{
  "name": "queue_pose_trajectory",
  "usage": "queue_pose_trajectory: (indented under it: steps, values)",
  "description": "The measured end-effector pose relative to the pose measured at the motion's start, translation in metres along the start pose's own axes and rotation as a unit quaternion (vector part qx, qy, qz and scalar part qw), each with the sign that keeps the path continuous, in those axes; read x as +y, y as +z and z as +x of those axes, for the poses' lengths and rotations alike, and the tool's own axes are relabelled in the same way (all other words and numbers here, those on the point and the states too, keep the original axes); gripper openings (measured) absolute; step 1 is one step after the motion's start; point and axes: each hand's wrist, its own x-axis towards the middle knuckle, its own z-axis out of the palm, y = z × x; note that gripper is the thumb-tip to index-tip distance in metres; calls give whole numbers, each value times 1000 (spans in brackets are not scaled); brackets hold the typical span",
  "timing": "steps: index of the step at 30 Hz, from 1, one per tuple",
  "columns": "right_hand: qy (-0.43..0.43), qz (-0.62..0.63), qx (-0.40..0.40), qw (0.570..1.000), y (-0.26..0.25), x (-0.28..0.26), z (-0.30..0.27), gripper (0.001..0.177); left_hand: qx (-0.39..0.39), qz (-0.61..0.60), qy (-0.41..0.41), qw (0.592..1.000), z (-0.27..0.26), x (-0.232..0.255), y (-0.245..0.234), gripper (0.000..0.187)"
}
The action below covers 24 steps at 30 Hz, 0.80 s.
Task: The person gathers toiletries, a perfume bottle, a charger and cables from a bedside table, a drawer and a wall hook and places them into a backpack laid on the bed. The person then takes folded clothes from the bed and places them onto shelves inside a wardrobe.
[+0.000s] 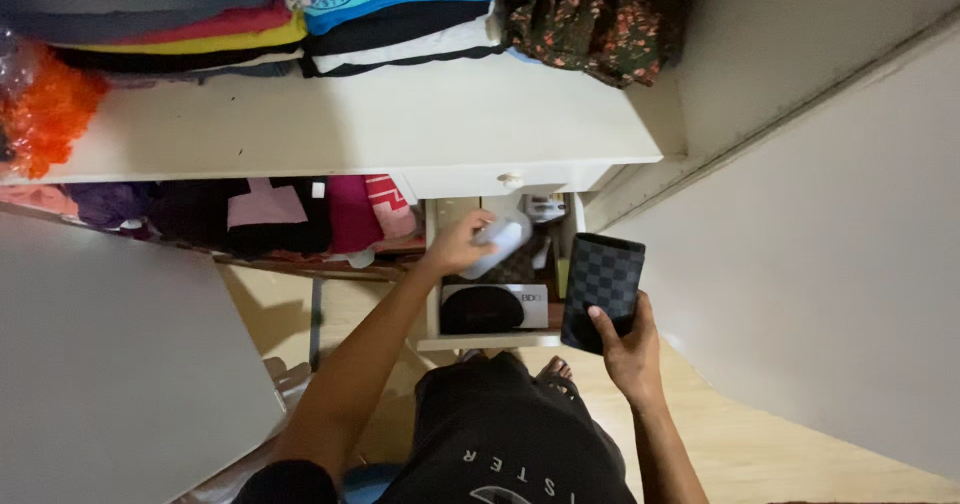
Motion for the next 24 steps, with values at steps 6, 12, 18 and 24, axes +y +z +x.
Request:
queue_pose_trajectory:
  steps: [6,12,18,24]
  values:
    - [-42,23,-7,999,0,2,6,43,-145,-4,-85,986,23,60,53,90]
    - [-45,7,25,999,-16,9,1,42,-150,37,-100,983,8,117,69,93]
    - [-2,7,31,999,-24,12,-2,47,-209,35,-202,956,9,104,75,91]
    - [28,-51,24,998,-23,16,0,47,-135,83,-113,981,26,56,107,101]
